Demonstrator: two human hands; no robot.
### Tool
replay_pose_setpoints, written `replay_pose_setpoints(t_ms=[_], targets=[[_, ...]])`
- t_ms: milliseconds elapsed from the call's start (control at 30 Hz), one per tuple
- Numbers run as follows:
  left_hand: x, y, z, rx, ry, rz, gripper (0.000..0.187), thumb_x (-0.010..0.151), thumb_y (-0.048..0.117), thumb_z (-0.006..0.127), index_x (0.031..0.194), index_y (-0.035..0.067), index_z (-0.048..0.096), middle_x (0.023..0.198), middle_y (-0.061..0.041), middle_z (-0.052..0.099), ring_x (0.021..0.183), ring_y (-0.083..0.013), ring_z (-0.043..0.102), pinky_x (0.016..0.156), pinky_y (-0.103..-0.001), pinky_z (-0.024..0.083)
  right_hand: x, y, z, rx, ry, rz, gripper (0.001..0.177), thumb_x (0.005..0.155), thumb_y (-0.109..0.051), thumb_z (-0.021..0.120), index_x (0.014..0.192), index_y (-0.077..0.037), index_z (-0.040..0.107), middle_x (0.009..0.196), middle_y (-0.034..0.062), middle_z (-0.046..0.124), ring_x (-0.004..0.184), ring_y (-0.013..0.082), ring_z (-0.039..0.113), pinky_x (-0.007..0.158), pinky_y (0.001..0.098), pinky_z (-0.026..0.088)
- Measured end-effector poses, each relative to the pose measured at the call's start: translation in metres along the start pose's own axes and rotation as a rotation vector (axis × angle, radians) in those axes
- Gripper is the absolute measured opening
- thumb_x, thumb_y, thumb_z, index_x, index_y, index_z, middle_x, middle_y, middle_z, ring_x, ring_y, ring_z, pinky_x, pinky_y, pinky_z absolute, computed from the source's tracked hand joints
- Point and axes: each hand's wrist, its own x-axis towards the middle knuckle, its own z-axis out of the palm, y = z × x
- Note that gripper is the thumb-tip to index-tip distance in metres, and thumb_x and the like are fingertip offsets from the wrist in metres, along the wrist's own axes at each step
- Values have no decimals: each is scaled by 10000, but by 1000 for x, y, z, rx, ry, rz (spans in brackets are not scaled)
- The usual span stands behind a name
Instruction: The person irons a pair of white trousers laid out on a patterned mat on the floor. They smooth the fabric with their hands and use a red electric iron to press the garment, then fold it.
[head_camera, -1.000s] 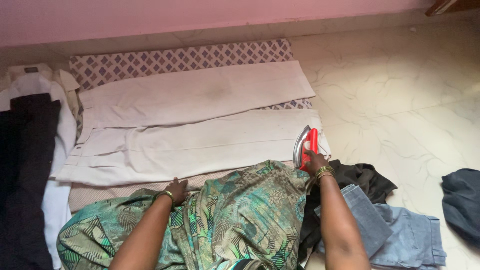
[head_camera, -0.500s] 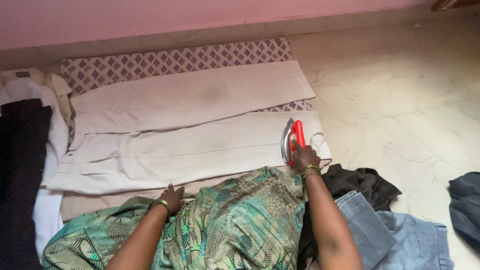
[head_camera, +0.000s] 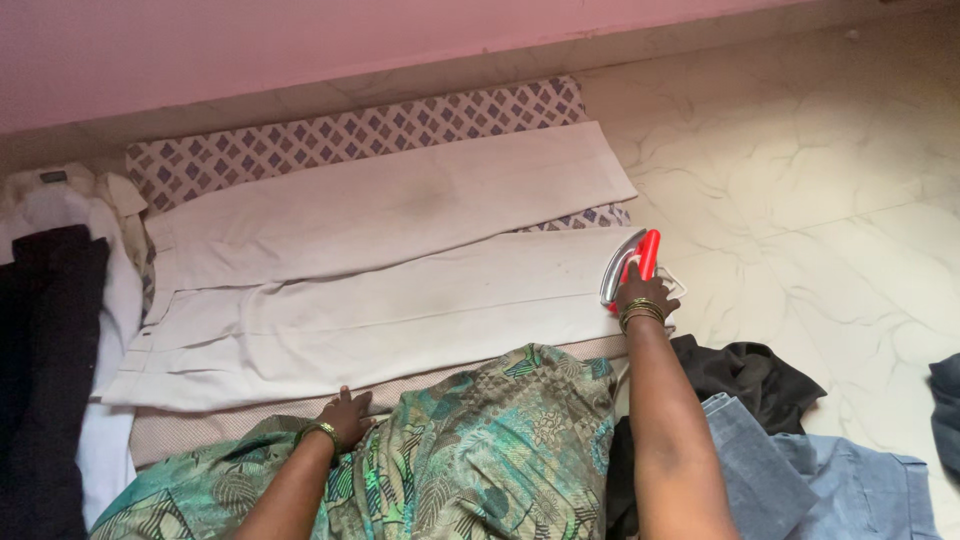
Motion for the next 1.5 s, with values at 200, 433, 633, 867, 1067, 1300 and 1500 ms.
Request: replay_pose_setpoints(t_ms=[200,433,633,867,1067,1300,1500], targets=[[1,2,1,-13,3,-24,672,971,511,594,1560,313,339,1676,-269,117,1478,-472,346,1192,-469,391,-19,26,-3,-13,-8,17,583,1007,-320,450,1572,-412,343,1482,226,493,1386,386,497,1129,661,285],[0,5,-3,-29,5,-17,657,971,505,594,1544,294,354,1674,-293,111,1466,-488,358,1178,-486,405,-47,64,13,-4,-26,28,639,999,-356,464,1610,-409,283,1455,245,519,1350,406,532,1104,650,349],[-3,8,-5,-14,28,-1,593,971,494,592,1493,277,414,1668,-301,127,1463,-486,370,1173,-503,409,-72,84,30,4,-17,64,620,1003,-385,464,1599,-427,296,1483,229,500,1361,393,523,1112,619,354],[-12,5,-4,-48,82,36,496,956,472,619,1384,244,515,1621,-280,271,1345,-451,528,1112,-491,476,-108,86,31,36,-3,67,653,1004,-393,464,1617,-451,245,1516,227,479,1355,381,536,1137,638,308],[-18,6,-4,-89,93,52,502,952,455,633,1398,251,528,1574,-228,373,1321,-438,546,1108,-481,477,-101,89,12,285,-64,151,851,995,-537,490,1657,-247,41,1434,227,566,1331,399,544,1195,651,206],[-18,6,-7,-86,94,49,482,953,432,627,1392,256,535,1551,-215,401,1300,-434,565,1096,-477,491,-74,100,21,333,-52,172,757,896,-629,625,1359,-31,588,1313,255,660,1200,391,664,997,485,532],[-28,13,-15,-102,49,34,435,970,419,618,1357,231,555,1525,-194,425,1278,-425,577,1072,-492,504,-73,113,26,575,-53,147,626,864,-490,670,1179,50,690,1102,291,740,979,411,754,865,492,585]])
